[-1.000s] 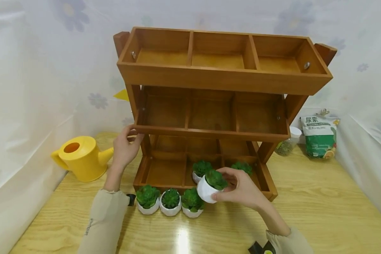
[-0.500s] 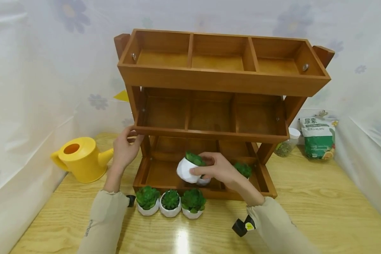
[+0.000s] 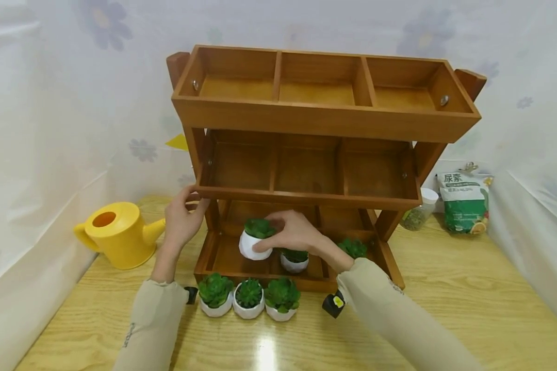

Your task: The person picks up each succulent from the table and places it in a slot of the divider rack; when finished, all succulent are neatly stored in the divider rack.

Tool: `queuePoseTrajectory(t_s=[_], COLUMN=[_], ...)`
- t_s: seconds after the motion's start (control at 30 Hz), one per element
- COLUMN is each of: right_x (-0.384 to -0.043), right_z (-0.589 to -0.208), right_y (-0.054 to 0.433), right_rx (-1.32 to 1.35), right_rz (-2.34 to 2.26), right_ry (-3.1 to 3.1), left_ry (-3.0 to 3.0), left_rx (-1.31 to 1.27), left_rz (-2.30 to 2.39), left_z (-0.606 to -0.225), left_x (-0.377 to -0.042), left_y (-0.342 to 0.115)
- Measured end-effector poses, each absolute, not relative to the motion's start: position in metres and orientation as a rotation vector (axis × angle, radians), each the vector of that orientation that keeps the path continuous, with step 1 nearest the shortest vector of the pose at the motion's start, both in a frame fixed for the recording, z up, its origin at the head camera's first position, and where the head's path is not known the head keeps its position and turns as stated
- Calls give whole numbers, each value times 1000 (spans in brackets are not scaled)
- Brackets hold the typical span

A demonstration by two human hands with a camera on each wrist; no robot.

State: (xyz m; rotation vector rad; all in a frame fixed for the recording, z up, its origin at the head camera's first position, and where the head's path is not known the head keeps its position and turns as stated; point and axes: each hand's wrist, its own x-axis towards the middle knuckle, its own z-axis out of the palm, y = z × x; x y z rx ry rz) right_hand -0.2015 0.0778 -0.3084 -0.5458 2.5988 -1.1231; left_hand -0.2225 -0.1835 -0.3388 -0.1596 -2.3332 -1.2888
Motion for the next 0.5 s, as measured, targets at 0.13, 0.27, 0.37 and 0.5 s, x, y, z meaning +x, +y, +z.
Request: queuePoseTrajectory(t_s=[0.13,0.27,0.37,0.5], right_x=[-213,-220,-221,-223], right_z=[-311,-315,-318,-321], right_y=[69,60,51,39], right_rx=[-602,-662,-719,-766], right_rz=[-1079,-1002,-932,-826], right_ry=[2589,2596,2607,2637], left_ry=[-2334,-2334,-2329,-2321], left_rx=[-154,-154,-154,-159], left_rz=[-1281,-1266,-1264,-1278], left_z=[-340,-339,-339,-339], left_x=[-223,-223,-224,-224], left_y=[-184,-184,-184,-183])
